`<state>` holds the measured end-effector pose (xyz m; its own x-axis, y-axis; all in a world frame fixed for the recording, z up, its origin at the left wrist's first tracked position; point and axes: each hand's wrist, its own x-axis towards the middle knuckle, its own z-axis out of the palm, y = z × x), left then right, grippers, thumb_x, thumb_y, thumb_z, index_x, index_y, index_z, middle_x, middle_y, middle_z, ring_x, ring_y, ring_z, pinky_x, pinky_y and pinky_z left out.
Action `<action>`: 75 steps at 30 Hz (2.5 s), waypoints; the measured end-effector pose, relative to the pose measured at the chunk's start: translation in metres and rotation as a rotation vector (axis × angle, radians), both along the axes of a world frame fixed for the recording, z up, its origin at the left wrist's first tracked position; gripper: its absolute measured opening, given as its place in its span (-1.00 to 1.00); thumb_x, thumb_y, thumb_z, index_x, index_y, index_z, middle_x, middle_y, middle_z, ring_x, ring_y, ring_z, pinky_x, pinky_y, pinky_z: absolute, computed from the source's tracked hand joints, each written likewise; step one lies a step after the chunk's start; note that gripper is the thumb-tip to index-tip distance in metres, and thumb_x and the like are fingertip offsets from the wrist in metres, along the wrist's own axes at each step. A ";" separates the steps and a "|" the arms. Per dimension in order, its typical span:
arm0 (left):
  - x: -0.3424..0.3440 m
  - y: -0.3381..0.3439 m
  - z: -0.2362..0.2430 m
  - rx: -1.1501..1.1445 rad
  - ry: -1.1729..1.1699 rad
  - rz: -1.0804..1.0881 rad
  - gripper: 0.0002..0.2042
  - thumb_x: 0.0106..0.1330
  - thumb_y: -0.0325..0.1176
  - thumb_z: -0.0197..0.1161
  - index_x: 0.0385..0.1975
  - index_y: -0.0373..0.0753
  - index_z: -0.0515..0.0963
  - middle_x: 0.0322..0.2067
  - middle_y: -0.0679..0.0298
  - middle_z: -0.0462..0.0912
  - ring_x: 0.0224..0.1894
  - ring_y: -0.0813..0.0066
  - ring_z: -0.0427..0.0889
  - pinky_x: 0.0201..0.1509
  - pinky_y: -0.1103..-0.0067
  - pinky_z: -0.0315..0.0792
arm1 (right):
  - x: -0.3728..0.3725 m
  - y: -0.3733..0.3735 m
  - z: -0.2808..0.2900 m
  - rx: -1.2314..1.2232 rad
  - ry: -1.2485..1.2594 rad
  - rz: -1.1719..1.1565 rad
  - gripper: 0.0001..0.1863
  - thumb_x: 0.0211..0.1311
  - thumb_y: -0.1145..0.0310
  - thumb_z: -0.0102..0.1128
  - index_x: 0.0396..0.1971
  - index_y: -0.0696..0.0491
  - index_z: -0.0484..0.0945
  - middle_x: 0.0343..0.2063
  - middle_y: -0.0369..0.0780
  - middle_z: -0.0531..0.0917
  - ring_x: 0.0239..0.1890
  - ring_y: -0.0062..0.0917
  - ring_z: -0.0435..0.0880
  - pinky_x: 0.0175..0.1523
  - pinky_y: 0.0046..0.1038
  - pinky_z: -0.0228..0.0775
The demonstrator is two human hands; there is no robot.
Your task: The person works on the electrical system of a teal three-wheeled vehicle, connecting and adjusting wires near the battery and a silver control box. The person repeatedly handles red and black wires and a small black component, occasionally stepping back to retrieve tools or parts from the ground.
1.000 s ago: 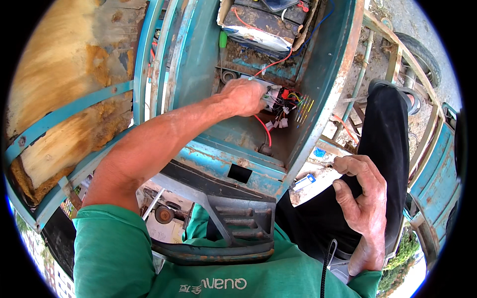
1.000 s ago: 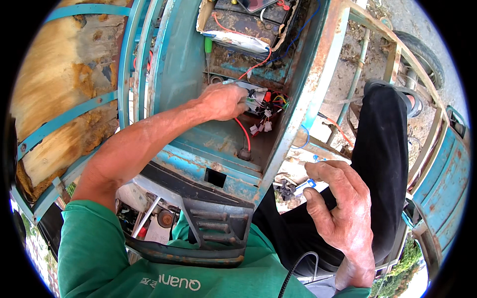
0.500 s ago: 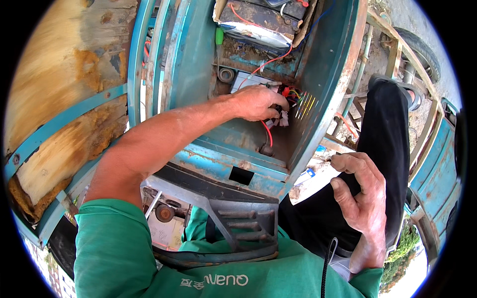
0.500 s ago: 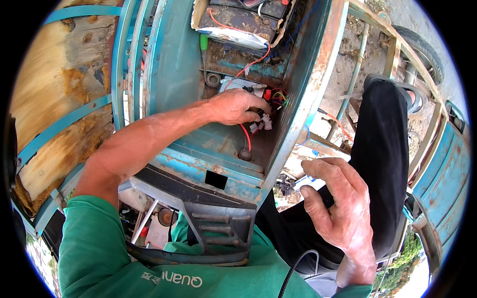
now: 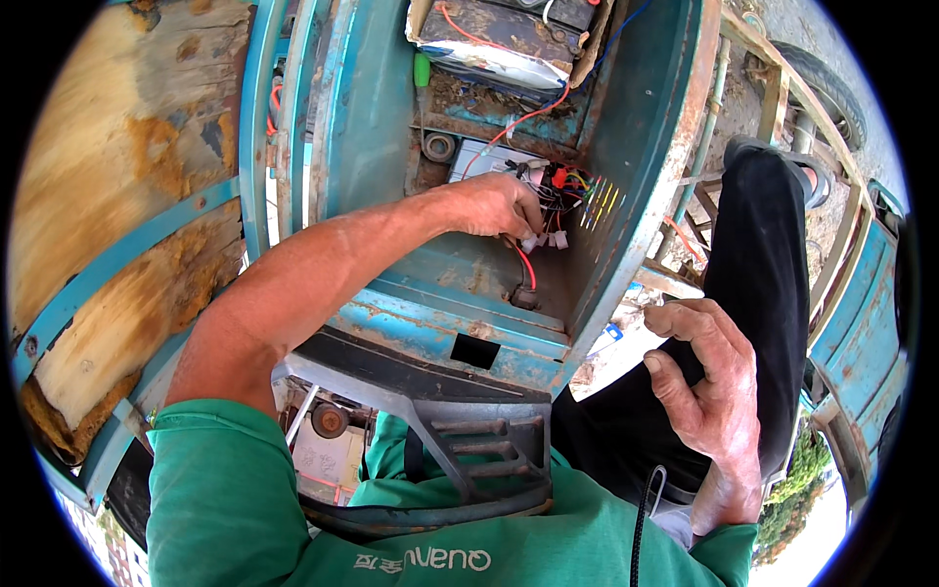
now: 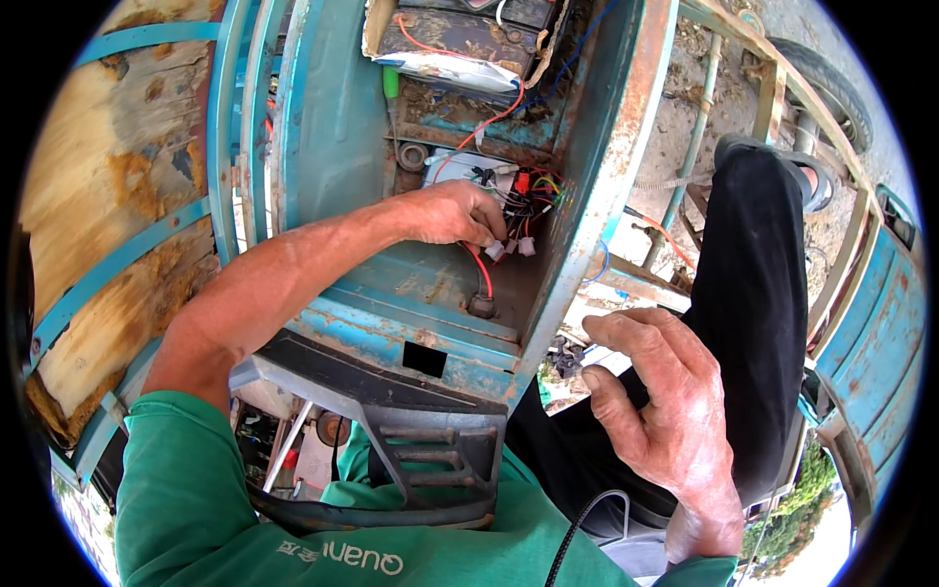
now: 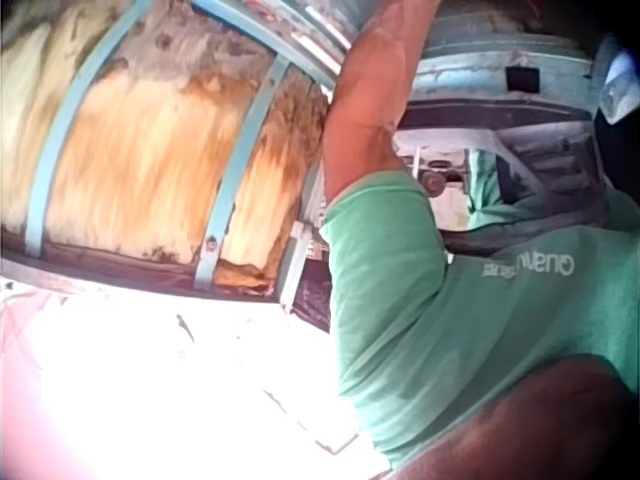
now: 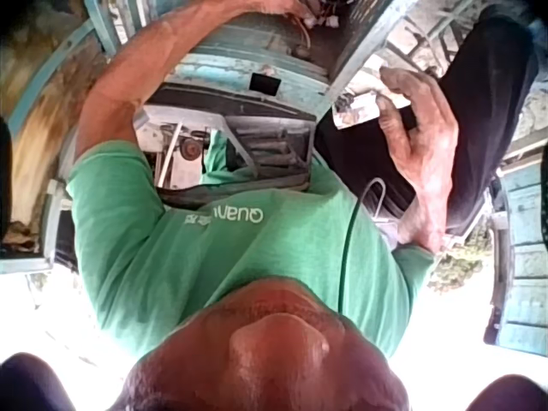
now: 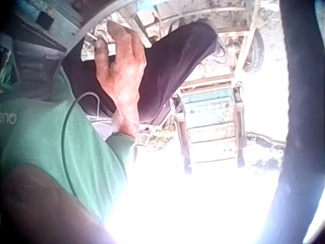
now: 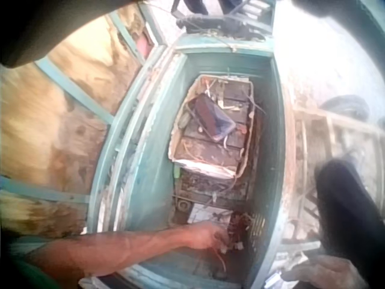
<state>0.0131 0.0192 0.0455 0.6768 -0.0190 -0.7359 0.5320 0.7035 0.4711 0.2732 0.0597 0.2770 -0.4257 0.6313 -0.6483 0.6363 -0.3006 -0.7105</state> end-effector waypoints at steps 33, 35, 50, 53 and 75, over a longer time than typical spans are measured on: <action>0.034 -0.003 0.011 -0.381 0.291 0.081 -0.77 0.36 -0.25 0.25 -0.27 -0.31 0.69 -0.40 0.18 0.72 -0.49 0.44 0.67 -0.40 0.54 0.58 | 0.008 -0.001 0.002 0.008 -0.001 0.010 -0.61 -0.04 0.59 0.32 -0.11 0.17 0.57 -0.25 -0.03 0.64 -0.24 -0.15 0.67 -0.13 -0.27 0.53; 0.035 -0.005 0.008 -0.414 0.297 0.119 -0.78 0.35 -0.27 0.26 -0.28 -0.31 0.69 -0.41 0.19 0.72 -0.52 0.44 0.67 -0.41 0.54 0.58 | 0.008 -0.002 0.002 0.007 -0.001 0.011 -0.61 -0.04 0.59 0.32 -0.11 0.17 0.57 -0.26 -0.03 0.64 -0.24 -0.16 0.67 -0.13 -0.27 0.53; 0.025 0.010 0.013 -0.321 0.326 0.085 -0.84 0.23 -0.33 0.16 -0.42 -0.28 0.59 -0.44 0.20 0.69 -0.50 0.49 0.69 -0.41 0.58 0.51 | 0.008 -0.003 0.001 0.017 -0.005 0.023 -0.62 -0.04 0.57 0.33 -0.12 0.17 0.58 -0.25 -0.03 0.64 -0.22 -0.13 0.66 -0.12 -0.25 0.53; 0.010 0.020 0.015 -0.331 0.216 0.189 -0.83 0.23 -0.32 0.16 -0.35 -0.30 0.56 -0.42 0.20 0.67 -0.48 0.49 0.69 -0.38 0.58 0.51 | 0.009 -0.005 0.002 0.016 -0.006 0.019 -0.62 -0.04 0.57 0.33 -0.12 0.17 0.58 -0.25 -0.03 0.65 -0.22 -0.13 0.66 -0.12 -0.25 0.53; -0.056 0.007 -0.015 0.494 0.743 -0.168 -0.74 0.24 -0.38 0.05 -0.23 -0.33 0.65 -0.14 -0.12 0.66 -0.09 -0.15 0.64 0.05 0.17 0.51 | 0.012 -0.006 0.005 0.026 0.002 0.034 -0.62 -0.03 0.55 0.34 -0.11 0.17 0.57 -0.25 -0.04 0.65 -0.23 -0.14 0.66 -0.13 -0.25 0.52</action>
<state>-0.0425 0.0266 0.0304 0.0409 0.3592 -0.9324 0.8968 0.3982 0.1928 0.2853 0.0538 0.2822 -0.4484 0.6329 -0.6312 0.6445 -0.2603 -0.7189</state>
